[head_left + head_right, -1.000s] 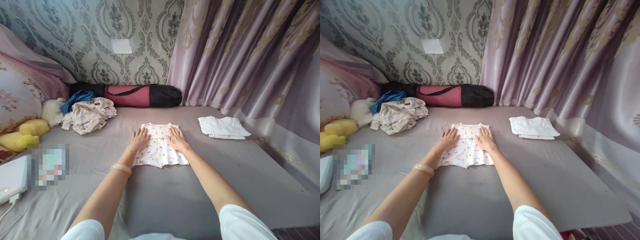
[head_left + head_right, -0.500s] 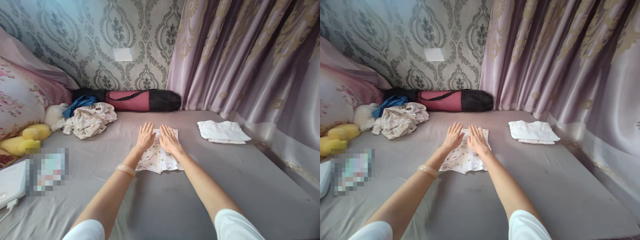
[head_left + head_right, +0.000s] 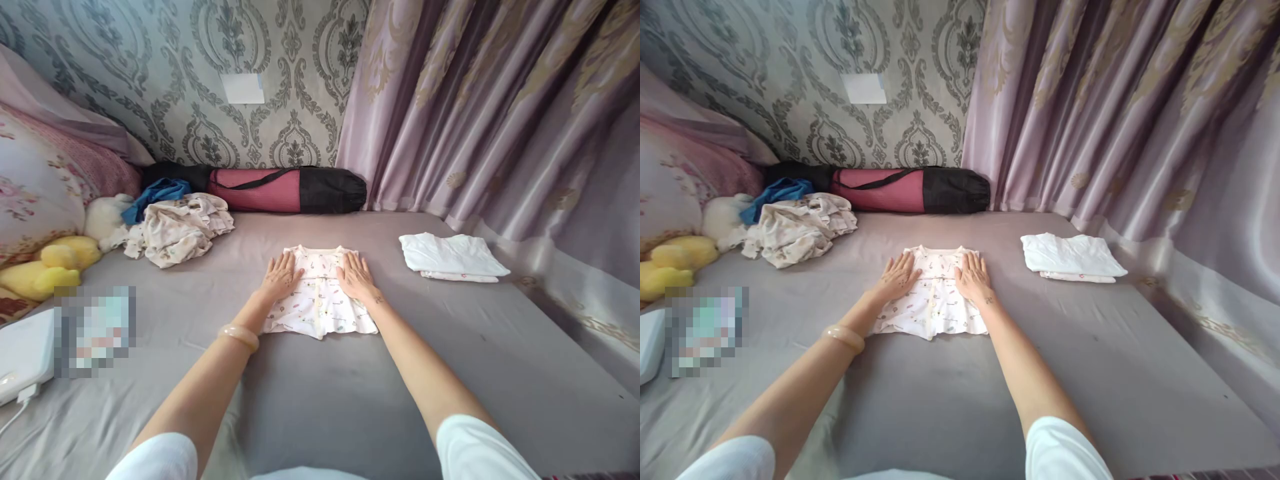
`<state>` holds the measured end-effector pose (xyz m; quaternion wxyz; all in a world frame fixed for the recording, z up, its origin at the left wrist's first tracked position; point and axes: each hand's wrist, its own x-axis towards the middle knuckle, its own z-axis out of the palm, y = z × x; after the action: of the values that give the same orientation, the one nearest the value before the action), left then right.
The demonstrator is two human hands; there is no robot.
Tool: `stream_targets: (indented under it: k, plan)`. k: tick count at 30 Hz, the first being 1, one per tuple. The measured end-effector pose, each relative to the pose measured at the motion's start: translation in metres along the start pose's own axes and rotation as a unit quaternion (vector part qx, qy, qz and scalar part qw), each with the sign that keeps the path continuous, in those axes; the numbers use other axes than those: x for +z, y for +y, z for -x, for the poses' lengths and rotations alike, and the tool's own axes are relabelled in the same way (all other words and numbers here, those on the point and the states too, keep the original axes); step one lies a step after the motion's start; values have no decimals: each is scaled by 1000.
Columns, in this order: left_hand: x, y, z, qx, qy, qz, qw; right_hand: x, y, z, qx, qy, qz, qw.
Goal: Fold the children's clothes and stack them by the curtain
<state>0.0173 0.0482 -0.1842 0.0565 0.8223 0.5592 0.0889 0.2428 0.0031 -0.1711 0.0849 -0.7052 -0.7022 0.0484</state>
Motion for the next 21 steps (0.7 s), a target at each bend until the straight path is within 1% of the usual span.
stream_targets:
  k: [2,3,4,7,8,9,11,13,15,17,19,21]
  plan:
    - [-2,-7,0,14,-75,23,997,-1,8,0,0,-66,-25,998]
    - [-4,-9,0,12,-94,35,995,-2,12,0,4,-79,-40,996]
    - [-6,-12,0,3,-98,46,994,-4,15,1,9,-73,-51,996]
    - [-12,-16,5,-25,-81,66,994,-5,22,8,29,-7,-53,998]
    - [-13,-17,8,-25,-78,63,995,-4,24,12,25,-1,-46,999]
    - [-13,-17,11,-21,-81,55,995,-3,26,16,16,-9,-39,999]
    - [-12,-16,16,-14,-88,42,995,0,29,21,-6,-50,-47,998]
    - [-13,-17,19,-22,-86,54,995,-1,33,25,-7,-67,-93,993]
    - [-16,-21,23,-30,-69,83,994,-5,39,29,19,-42,-153,987]
    - [-22,-29,32,-32,-40,96,994,-11,46,38,55,-9,-183,982]
    - [-30,-37,46,-40,-17,91,995,-17,52,51,88,0,-164,982]
    - [-39,-42,65,-63,-18,99,993,-23,57,67,118,-9,-123,985]
